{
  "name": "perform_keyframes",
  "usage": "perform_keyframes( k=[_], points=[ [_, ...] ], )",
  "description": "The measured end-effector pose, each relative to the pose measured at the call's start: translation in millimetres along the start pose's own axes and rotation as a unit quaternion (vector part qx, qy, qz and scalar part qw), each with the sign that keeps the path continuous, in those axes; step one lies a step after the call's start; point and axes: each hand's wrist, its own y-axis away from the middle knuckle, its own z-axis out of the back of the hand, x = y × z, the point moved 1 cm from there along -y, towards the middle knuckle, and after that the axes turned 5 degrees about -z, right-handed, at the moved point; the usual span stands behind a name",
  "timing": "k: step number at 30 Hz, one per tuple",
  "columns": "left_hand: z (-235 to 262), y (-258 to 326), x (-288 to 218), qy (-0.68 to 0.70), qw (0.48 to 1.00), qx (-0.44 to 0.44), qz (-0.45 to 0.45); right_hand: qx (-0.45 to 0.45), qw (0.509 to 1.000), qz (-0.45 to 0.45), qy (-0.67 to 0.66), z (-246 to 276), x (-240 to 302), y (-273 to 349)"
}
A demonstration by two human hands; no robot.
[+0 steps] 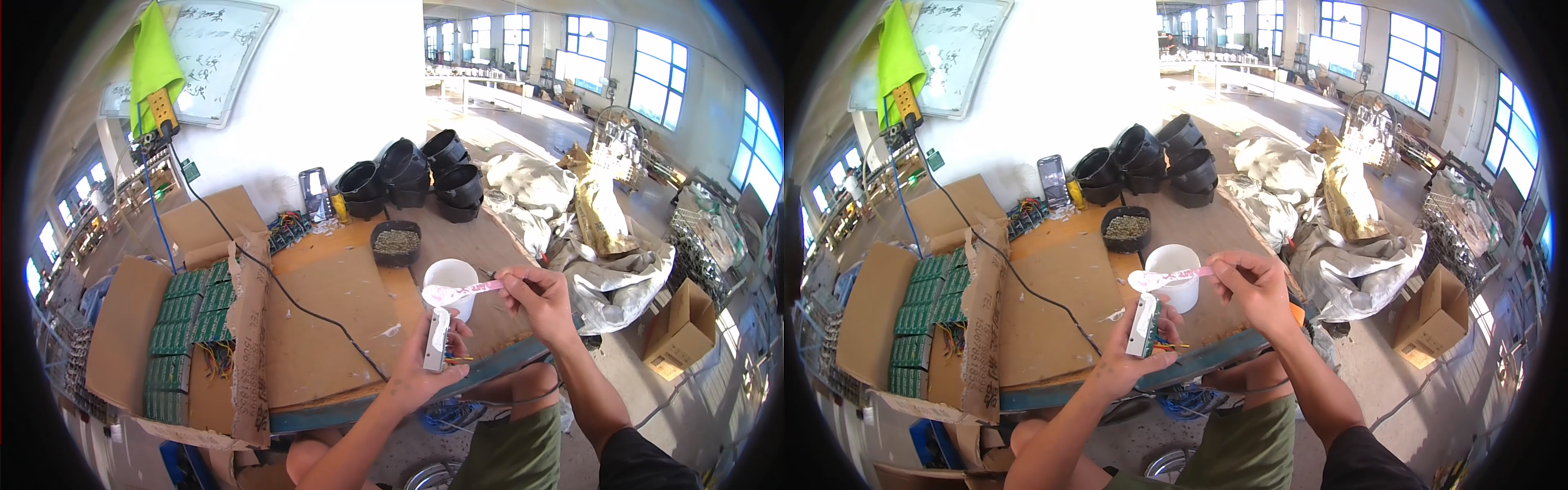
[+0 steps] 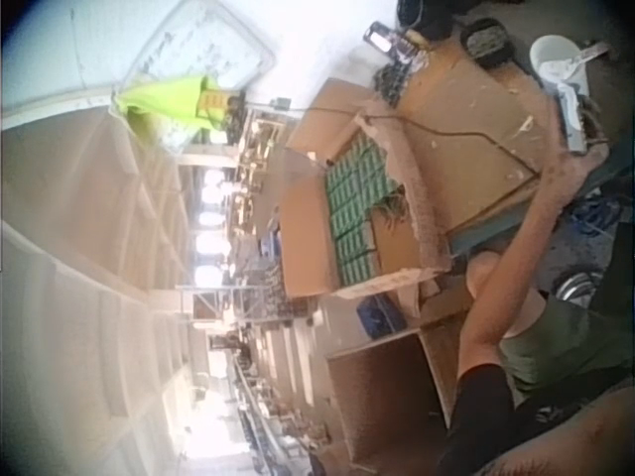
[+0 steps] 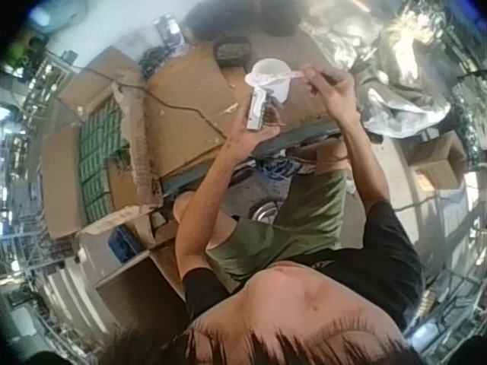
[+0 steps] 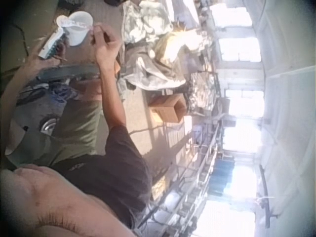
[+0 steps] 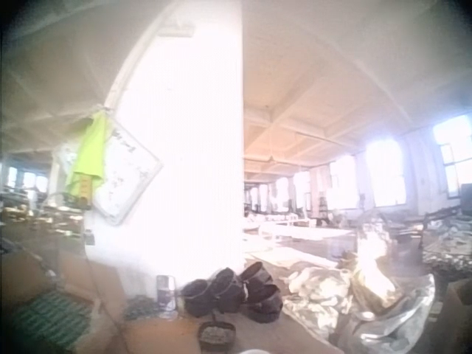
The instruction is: The person assembles an electronic component by applying a white substance from a cup using a small applicator, inserting a circuit board into a plastic housing, and securing it with screws using an electric screwdriver.
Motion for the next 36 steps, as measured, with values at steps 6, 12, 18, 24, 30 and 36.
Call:
perform_keyframes(
  k=[6,12,18,24,30,36],
  points=[
    [5,2,0,-0.011,1.000,-0.015,-0.009,0.003,1.000,0.014,0.024,3,-5,6],
    [6,3,1,-0.028,0.999,-0.020,-0.026,0.007,1.000,0.000,0.021,0,-3,5],
    [1,2,-10,0.008,1.000,-0.015,-0.004,-0.013,1.000,0.000,0.000,2,-6,1],
    [4,3,-8,0.003,1.000,-0.015,-0.002,-0.002,1.000,-0.011,0.012,-3,-11,8],
    [1,2,-5,0.000,0.998,-0.055,-0.019,-0.036,0.999,-0.019,-0.029,-8,-10,8],
    [7,2,2,-0.044,0.991,-0.119,-0.042,-0.013,0.997,-0.069,-0.038,-20,-13,29]
  ],
)
